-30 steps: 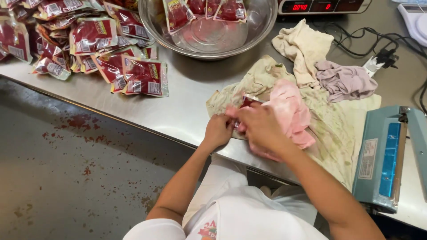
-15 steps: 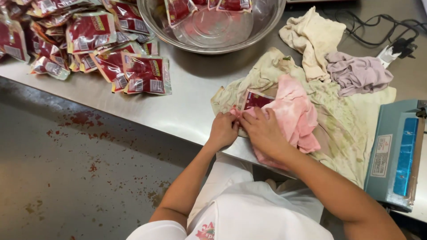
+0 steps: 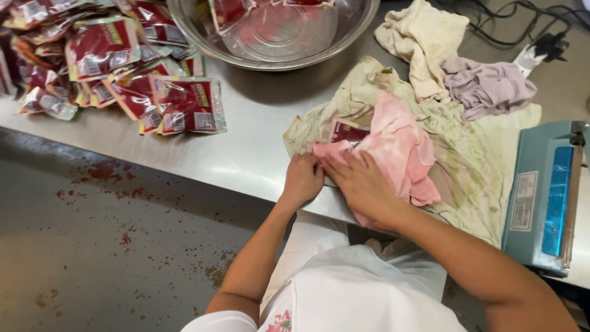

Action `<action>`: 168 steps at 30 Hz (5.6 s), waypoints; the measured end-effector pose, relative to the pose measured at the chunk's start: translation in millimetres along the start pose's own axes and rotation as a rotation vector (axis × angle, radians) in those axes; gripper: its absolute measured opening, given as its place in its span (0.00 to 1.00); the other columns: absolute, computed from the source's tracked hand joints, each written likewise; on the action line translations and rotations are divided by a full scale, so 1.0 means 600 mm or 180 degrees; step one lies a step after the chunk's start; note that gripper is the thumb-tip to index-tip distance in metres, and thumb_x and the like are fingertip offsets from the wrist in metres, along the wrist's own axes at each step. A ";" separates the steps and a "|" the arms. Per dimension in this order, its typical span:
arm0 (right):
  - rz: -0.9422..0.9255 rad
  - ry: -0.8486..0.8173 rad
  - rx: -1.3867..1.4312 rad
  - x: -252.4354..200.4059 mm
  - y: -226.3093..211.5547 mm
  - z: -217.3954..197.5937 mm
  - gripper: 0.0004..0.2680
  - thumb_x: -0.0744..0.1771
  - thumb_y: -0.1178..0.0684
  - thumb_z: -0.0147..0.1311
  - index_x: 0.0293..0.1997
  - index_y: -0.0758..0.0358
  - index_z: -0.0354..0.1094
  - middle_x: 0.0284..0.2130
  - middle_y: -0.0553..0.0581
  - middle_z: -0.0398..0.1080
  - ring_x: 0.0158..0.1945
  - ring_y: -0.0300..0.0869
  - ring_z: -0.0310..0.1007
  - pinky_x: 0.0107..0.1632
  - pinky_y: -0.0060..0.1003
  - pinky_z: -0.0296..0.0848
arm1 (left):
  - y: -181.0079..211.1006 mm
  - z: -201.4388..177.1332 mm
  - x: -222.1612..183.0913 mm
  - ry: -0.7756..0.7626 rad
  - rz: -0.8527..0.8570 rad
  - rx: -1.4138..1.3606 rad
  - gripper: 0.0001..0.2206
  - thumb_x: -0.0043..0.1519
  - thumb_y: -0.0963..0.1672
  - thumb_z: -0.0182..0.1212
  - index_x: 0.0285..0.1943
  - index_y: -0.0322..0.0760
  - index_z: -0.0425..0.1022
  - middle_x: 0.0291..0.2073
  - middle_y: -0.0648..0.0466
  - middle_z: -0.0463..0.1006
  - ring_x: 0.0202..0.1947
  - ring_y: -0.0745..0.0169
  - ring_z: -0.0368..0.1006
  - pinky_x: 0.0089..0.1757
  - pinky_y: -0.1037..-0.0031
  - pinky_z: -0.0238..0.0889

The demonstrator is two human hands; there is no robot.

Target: Cleaning individual sauce packets by wiping them with a cloth and organizing them on a workstation

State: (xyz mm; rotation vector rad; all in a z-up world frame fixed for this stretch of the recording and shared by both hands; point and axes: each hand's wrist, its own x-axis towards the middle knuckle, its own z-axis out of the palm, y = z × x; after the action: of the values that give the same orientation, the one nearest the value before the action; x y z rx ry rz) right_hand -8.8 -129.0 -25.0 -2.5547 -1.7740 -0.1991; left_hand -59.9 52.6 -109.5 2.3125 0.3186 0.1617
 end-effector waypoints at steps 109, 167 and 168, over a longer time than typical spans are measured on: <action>0.1796 -0.0104 -0.0173 -0.112 0.065 -0.033 0.12 0.71 0.47 0.43 0.46 0.47 0.79 0.38 0.61 0.69 0.48 0.61 0.67 0.49 0.64 0.62 | 0.149 0.054 -0.074 -0.0184 0.1021 0.0462 0.13 0.58 0.40 0.65 0.47 0.26 0.70 0.44 0.35 0.70 0.46 0.29 0.74 0.48 0.51 0.69; 0.0938 0.0675 -0.0173 0.089 0.038 0.030 0.12 0.64 0.51 0.46 0.48 0.41 0.75 0.41 0.53 0.68 0.48 0.55 0.66 0.43 0.56 0.66 | 0.046 -0.057 0.022 0.0086 -0.0714 0.0327 0.06 0.60 0.45 0.59 0.35 0.39 0.74 0.39 0.48 0.74 0.43 0.36 0.77 0.45 0.51 0.72; 0.1055 0.0741 -0.0247 0.091 0.046 0.035 0.12 0.63 0.52 0.47 0.47 0.41 0.75 0.40 0.52 0.67 0.46 0.55 0.67 0.41 0.58 0.67 | 0.048 -0.057 0.013 0.0086 -0.0729 0.0323 0.06 0.60 0.45 0.59 0.35 0.39 0.74 0.38 0.49 0.74 0.43 0.37 0.77 0.44 0.52 0.72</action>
State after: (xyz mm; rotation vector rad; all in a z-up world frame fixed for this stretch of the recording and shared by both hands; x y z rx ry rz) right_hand 38.0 -85.8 -37.7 -2.6960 -1.2685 -0.5369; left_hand -54.2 59.2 -64.8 2.3540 0.6141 0.0636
